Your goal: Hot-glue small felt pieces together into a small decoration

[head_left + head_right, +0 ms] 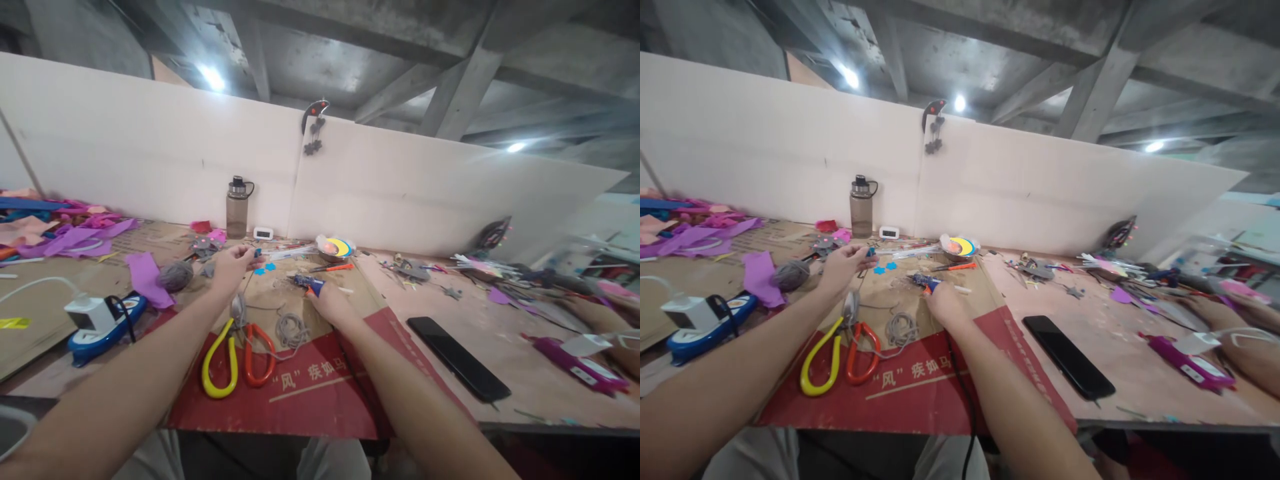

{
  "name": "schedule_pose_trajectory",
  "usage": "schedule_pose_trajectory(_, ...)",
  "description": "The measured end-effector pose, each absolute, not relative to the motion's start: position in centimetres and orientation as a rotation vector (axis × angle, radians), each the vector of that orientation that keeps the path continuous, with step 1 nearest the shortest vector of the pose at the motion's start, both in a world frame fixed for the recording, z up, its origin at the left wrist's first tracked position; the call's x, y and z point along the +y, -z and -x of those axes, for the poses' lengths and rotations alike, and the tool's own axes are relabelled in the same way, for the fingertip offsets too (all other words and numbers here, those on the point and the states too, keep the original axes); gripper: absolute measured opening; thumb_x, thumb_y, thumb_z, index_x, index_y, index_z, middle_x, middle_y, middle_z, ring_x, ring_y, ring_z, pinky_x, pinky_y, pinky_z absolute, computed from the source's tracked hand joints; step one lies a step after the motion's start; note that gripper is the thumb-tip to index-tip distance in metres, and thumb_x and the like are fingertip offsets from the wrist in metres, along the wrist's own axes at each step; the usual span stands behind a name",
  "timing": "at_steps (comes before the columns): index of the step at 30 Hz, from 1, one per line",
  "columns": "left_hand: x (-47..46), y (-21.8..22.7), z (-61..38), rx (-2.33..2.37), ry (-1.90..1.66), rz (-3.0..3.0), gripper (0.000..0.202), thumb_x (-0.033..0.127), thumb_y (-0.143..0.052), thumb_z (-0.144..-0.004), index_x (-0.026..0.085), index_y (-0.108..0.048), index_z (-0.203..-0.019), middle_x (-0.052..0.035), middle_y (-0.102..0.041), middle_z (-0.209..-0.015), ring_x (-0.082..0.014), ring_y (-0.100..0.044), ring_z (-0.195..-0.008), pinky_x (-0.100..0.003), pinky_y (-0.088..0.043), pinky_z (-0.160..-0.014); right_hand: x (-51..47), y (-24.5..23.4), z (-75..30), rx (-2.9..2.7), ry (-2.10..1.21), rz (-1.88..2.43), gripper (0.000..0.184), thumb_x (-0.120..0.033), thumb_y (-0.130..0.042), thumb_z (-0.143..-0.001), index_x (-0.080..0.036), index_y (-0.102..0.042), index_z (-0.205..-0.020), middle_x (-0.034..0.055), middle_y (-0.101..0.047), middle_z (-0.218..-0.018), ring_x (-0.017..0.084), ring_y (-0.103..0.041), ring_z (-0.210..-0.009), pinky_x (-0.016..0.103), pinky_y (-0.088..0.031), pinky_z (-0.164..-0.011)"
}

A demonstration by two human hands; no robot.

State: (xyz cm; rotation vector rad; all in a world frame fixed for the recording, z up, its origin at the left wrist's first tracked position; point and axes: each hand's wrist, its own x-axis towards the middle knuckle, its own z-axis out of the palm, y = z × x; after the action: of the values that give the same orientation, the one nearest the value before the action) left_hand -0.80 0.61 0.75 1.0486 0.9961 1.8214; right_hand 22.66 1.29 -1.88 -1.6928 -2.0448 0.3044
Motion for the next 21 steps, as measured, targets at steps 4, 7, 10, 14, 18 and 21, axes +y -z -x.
schedule_pose_trajectory(4,0.1,-0.3,-0.3,0.849,-1.683,-0.815,0.008,0.017,-0.062,-0.074,0.010,-0.059,-0.076,-0.0092,-0.067,-0.076,-0.0156,-0.067,-0.070,-0.024,-0.055,-0.064,2.0,2.7,-23.1,-2.006,-0.487,1.618,0.005,-0.021,-0.057,-0.066,-0.018,-0.060,-0.063,0.0078,-0.063,-0.064,0.016,-0.053,-0.055,0.026,-0.033,-0.050)
schedule_pose_trajectory(7,0.1,-0.1,-0.4,0.847,-1.664,-0.773,0.007,0.016,-0.061,-0.076,0.009,-0.061,-0.076,-0.0112,-0.067,-0.077,-0.0161,-0.067,-0.070,-0.023,-0.056,-0.061,2.3,2.3,-23.8,-1.904,-0.596,1.589,0.005,-0.024,-0.058,-0.065,-0.019,-0.058,-0.062,0.0041,-0.059,-0.057,0.015,-0.049,-0.048,0.026,-0.032,-0.046)
schedule_pose_trajectory(10,0.2,-0.3,-0.3,0.845,-1.692,-0.757,0.006,0.014,-0.059,-0.077,0.009,-0.061,-0.074,-0.0112,-0.068,-0.076,-0.0149,-0.067,-0.068,-0.021,-0.055,-0.058,2.5,2.0,-24.2,-1.722,-0.755,1.517,0.006,-0.025,-0.058,-0.066,-0.019,-0.057,-0.067,0.0021,-0.056,-0.056,0.014,-0.048,-0.048,0.025,-0.033,-0.045)
schedule_pose_trajectory(14,0.2,-0.7,-0.1,0.894,-1.691,-0.685,0.006,0.013,-0.058,-0.078,0.009,-0.061,-0.074,-0.0092,-0.067,-0.072,-0.0126,-0.065,-0.062,-0.019,-0.054,-0.054,2.3,1.7,-23.7,-1.487,-0.925,1.336,0.014,-0.027,-0.052,-0.069,-0.020,-0.055,-0.081,0.0026,-0.058,-0.069,0.013,-0.051,-0.055,0.025,-0.039,-0.048)
schedule_pose_trajectory(18,0.2,-0.7,0.1,0.991,-1.675,-0.666,0.006,0.016,-0.060,-0.076,0.011,-0.061,-0.077,-0.0039,-0.065,-0.067,-0.0087,-0.061,-0.052,-0.015,-0.045,-0.041,0.7,0.8,-22.5,-1.344,-1.042,1.037,0.024,-0.026,-0.050,-0.071,-0.023,-0.048,-0.094,0.0044,-0.059,-0.090,0.015,-0.057,-0.069,0.028,-0.048,-0.056)
schedule_pose_trajectory(21,0.1,-0.6,0.1,1.038,-1.669,-0.735,0.010,0.020,-0.064,-0.072,0.012,-0.061,-0.077,-0.0030,-0.065,-0.068,-0.0080,-0.060,-0.050,-0.014,-0.039,-0.037,-1.1,-0.2,-21.7,-1.391,-1.070,0.936,0.025,-0.028,-0.051,-0.074,-0.023,-0.045,-0.098,0.0058,-0.060,-0.092,0.018,-0.058,-0.072,0.032,-0.049,-0.061)
